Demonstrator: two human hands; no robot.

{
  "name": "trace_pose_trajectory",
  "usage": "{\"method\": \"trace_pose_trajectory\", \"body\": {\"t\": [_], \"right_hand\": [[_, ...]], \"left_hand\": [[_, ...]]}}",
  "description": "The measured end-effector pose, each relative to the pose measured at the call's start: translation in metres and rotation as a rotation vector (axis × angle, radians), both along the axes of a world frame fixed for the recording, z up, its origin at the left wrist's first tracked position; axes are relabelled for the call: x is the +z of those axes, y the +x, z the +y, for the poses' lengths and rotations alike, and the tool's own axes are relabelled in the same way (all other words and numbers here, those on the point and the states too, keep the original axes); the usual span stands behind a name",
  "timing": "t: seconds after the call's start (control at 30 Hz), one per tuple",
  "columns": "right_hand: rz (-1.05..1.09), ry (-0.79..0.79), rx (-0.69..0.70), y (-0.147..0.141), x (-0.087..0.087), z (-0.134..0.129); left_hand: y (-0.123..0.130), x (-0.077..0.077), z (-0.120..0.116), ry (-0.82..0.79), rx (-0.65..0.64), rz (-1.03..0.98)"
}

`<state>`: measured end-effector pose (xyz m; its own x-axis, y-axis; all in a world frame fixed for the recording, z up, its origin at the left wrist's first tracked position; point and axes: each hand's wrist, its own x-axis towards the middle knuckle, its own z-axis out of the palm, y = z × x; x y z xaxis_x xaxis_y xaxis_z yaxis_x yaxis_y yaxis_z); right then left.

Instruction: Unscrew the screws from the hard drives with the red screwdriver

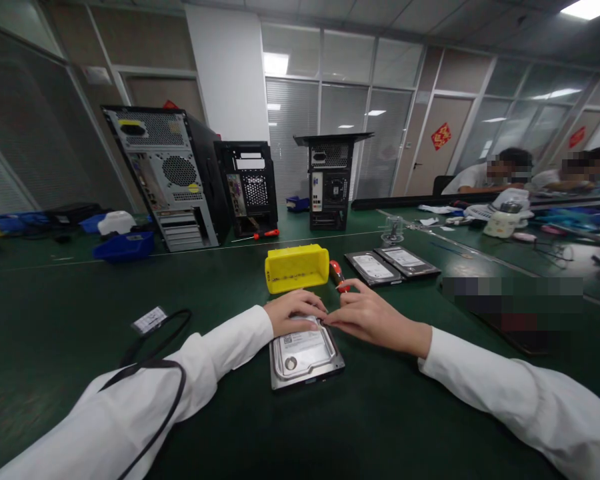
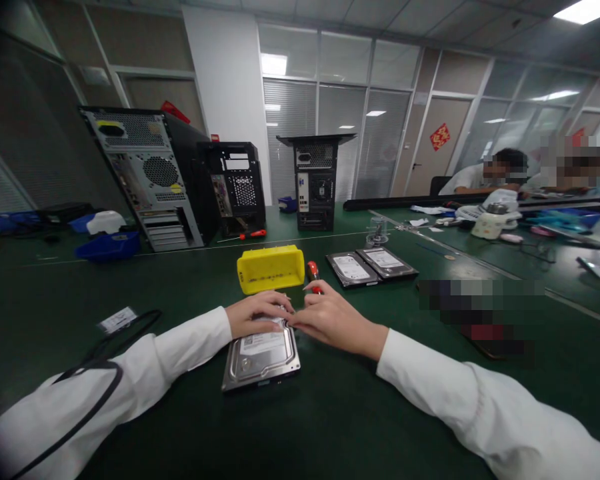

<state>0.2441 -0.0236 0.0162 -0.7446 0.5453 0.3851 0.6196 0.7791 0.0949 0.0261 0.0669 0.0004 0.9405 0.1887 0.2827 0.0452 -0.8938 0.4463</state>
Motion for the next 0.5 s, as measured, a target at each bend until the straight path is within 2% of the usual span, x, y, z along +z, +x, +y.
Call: {"method": "trace_pose_trajectory", "body": {"t": [0.3,0.5], "right_hand": [[0.037,-0.021,-0.013,0.0026,0.0055,-0.0010],[-0.013,-0.084,0.036,0.0017,0.0076,-0.0014]], "left_hand": [[-0.0001,-0.0024,0.0005,-0.002,0.000,-0.016],[-0.0003,-0.0038,0.0013,0.004,-0.005,-0.024]]}}
